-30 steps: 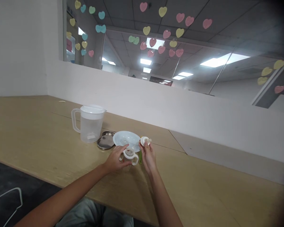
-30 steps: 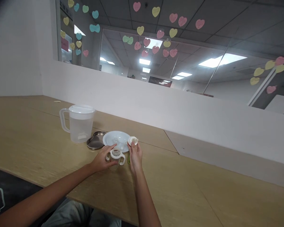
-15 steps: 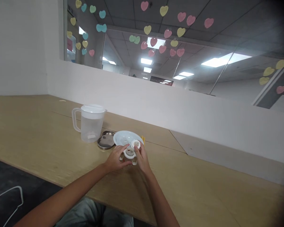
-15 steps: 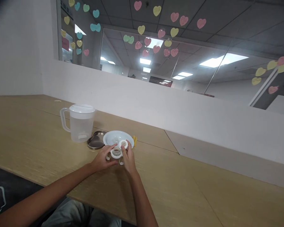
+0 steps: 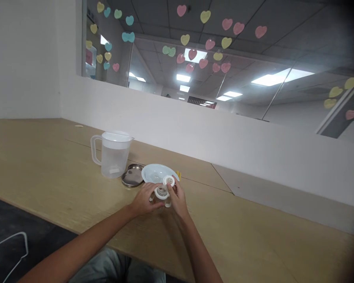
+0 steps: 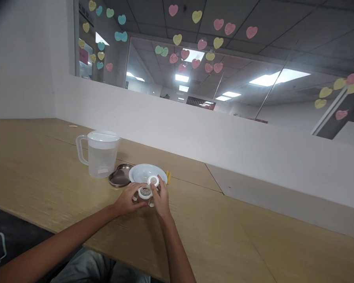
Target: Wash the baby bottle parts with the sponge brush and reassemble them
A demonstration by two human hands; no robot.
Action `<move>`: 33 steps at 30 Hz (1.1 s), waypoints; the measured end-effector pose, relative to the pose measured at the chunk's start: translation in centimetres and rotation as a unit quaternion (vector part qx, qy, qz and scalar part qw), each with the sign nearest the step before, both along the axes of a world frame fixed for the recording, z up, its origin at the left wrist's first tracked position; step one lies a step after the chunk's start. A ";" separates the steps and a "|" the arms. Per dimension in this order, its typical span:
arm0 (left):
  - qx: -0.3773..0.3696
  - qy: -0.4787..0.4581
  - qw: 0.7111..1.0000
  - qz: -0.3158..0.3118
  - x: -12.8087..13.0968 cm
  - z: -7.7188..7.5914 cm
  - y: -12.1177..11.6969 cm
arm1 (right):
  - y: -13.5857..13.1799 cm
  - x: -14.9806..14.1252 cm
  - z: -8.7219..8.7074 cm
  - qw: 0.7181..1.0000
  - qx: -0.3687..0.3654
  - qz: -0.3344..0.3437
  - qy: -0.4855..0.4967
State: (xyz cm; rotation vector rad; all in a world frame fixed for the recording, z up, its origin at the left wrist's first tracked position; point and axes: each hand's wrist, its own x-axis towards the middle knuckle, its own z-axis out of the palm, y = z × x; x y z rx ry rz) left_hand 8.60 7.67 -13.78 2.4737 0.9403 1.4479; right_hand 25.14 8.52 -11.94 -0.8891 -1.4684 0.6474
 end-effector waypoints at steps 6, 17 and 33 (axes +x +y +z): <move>0.008 0.001 1.000 0.003 0.1 -0.1 0.1 | -0.2 -0.2 0.2 0.999 -0.034 0.034 0.013; 0.012 0.005 1.000 0.012 0.2 -0.2 0.0 | -0.7 -0.2 0.8 0.997 -0.003 0.014 -0.080; 0.015 -0.001 0.999 -0.040 -1.1 0.5 -0.1 | -0.4 0.1 0.7 1.000 -0.022 -0.005 -0.012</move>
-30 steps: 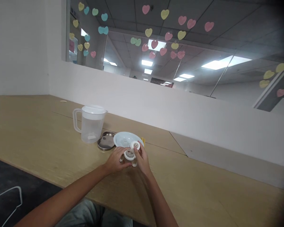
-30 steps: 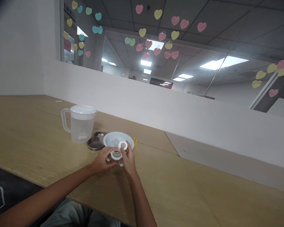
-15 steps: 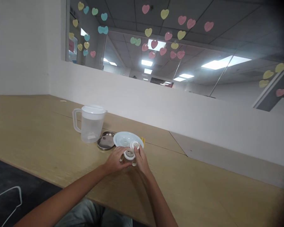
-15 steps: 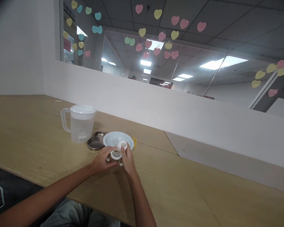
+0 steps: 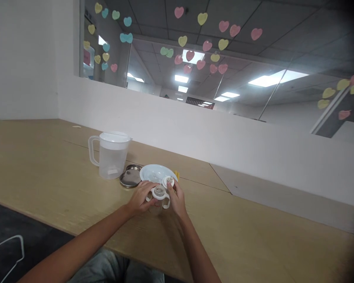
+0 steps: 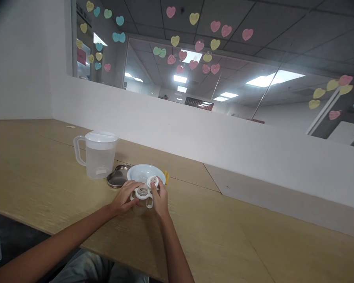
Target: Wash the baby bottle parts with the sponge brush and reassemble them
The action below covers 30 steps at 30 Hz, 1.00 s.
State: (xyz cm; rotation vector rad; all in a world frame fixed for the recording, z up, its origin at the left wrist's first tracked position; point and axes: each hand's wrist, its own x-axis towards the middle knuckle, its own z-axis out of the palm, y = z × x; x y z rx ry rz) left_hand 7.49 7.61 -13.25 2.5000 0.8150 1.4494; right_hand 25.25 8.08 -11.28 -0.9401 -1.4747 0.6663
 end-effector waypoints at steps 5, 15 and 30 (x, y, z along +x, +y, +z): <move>-0.018 -0.015 1.000 0.018 -0.2 -0.1 0.0 | 0.6 0.1 -0.5 0.999 0.003 -0.014 0.044; -0.035 -0.031 0.994 0.097 -0.1 -0.4 0.7 | 0.1 0.3 0.0 0.996 0.065 -0.063 0.018; 0.031 0.009 0.992 0.125 0.7 -0.4 0.1 | 0.3 0.1 -0.1 0.996 0.033 -0.057 0.054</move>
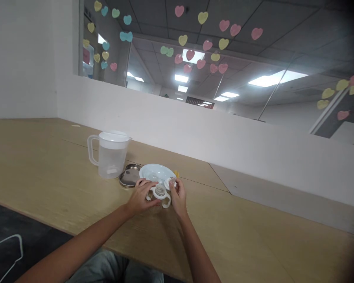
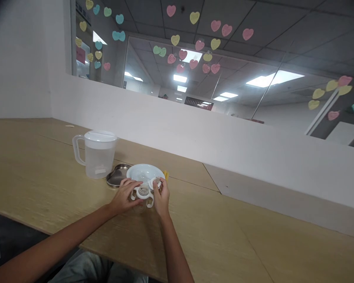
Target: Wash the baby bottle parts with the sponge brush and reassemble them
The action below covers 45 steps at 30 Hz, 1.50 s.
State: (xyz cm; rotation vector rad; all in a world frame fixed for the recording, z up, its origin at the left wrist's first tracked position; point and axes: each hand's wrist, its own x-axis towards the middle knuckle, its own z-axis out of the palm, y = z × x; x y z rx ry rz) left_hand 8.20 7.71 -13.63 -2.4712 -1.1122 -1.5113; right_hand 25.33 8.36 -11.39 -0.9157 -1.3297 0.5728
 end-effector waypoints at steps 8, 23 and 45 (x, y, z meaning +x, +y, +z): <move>-0.006 0.006 1.000 -0.007 0.0 -0.1 0.1 | -0.5 -0.2 0.6 1.000 -0.009 0.015 -0.014; -0.015 0.006 1.000 -0.020 -0.1 0.0 0.0 | -0.6 -0.3 0.6 1.000 -0.013 0.007 -0.003; 0.001 0.015 1.000 -0.022 -0.2 -0.2 0.1 | -0.2 0.0 -0.1 0.994 -0.007 -0.096 -0.047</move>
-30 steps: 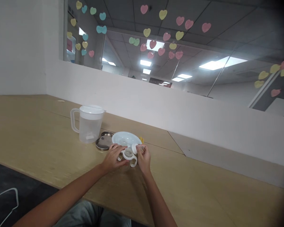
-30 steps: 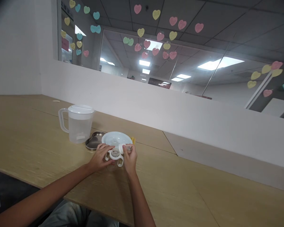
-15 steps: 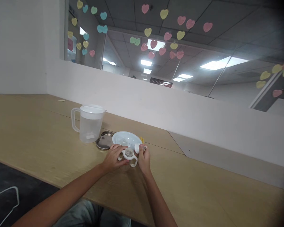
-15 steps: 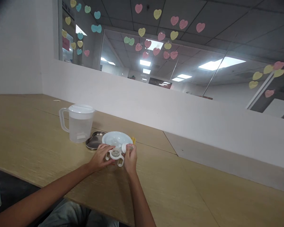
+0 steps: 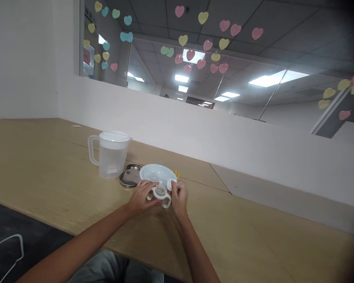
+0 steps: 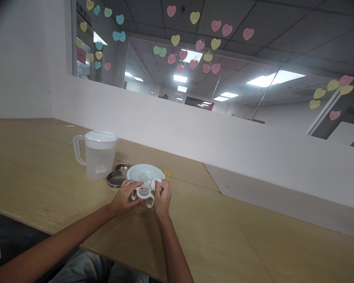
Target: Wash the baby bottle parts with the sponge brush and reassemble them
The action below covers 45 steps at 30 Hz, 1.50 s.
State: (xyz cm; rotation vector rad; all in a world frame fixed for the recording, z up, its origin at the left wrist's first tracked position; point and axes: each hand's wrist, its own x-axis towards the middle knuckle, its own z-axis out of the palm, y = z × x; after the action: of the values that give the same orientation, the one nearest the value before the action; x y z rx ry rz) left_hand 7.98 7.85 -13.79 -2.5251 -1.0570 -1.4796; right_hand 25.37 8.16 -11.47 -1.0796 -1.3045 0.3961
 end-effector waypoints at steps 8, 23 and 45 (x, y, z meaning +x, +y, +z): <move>-0.004 0.001 1.000 0.000 0.1 0.0 0.1 | 0.3 0.2 -0.2 0.996 0.054 -0.040 -0.066; -0.007 0.003 1.000 0.004 0.1 -0.1 0.1 | 0.3 0.3 -0.2 0.990 0.035 -0.104 -0.091; 0.004 0.006 1.000 -0.002 0.0 0.0 0.0 | 0.5 0.8 0.2 0.997 0.002 -0.056 -0.045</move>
State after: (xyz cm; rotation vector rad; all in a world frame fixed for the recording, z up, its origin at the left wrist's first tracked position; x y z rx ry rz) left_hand 8.02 7.89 -13.81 -2.5291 -1.0444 -1.4640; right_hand 26.14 8.61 -11.23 -1.1730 -1.3160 0.2631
